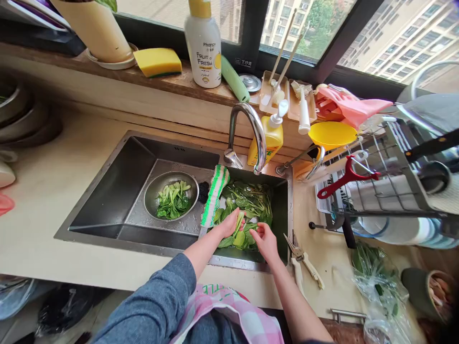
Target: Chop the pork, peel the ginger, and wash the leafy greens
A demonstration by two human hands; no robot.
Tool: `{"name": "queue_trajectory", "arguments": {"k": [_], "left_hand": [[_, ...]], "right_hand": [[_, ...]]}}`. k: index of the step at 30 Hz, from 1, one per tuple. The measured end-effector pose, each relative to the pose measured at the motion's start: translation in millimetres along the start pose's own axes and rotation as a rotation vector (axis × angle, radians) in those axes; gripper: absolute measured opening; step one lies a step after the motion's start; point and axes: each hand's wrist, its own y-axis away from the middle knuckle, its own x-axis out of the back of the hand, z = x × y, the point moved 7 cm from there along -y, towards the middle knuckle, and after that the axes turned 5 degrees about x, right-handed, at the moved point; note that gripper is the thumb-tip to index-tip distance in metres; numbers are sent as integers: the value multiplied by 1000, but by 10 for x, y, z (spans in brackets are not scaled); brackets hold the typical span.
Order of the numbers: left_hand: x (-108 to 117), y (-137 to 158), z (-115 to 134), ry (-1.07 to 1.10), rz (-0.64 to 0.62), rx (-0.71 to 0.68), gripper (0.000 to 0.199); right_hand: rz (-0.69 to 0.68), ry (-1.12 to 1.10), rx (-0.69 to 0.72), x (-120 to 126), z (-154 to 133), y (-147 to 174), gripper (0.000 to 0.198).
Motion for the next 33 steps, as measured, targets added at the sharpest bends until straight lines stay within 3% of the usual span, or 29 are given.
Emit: {"name": "queue_trajectory", "arguments": {"k": [4, 9, 14, 20, 24, 28, 33], "left_hand": [[262, -310, 6, 8, 244, -112, 32], [633, -632, -43, -2, 491, -210, 27], [819, -728, -119, -25, 596, -222, 27], [796, -668, -39, -93, 634, -265, 25], [754, -648, -39, -133, 587, -280, 26], [729, -663, -99, -155, 536, -237, 14], [699, -604, -12, -187, 523, -291, 8]], "right_hand": [[-138, -304, -194, -776, 271, -637, 39], [-230, -331, -253, -1157, 672, -1024, 37], [-228, -351, -280, -1248, 876, -1077, 33], [-195, -439, -286, -1255, 838, -1049, 32], [-204, -477, -300, -1200, 836, -1049, 33], [-234, -500, -309, -1200, 786, -1041, 36], [-246, -521, -297, -1244, 699, -1063, 38]]}}
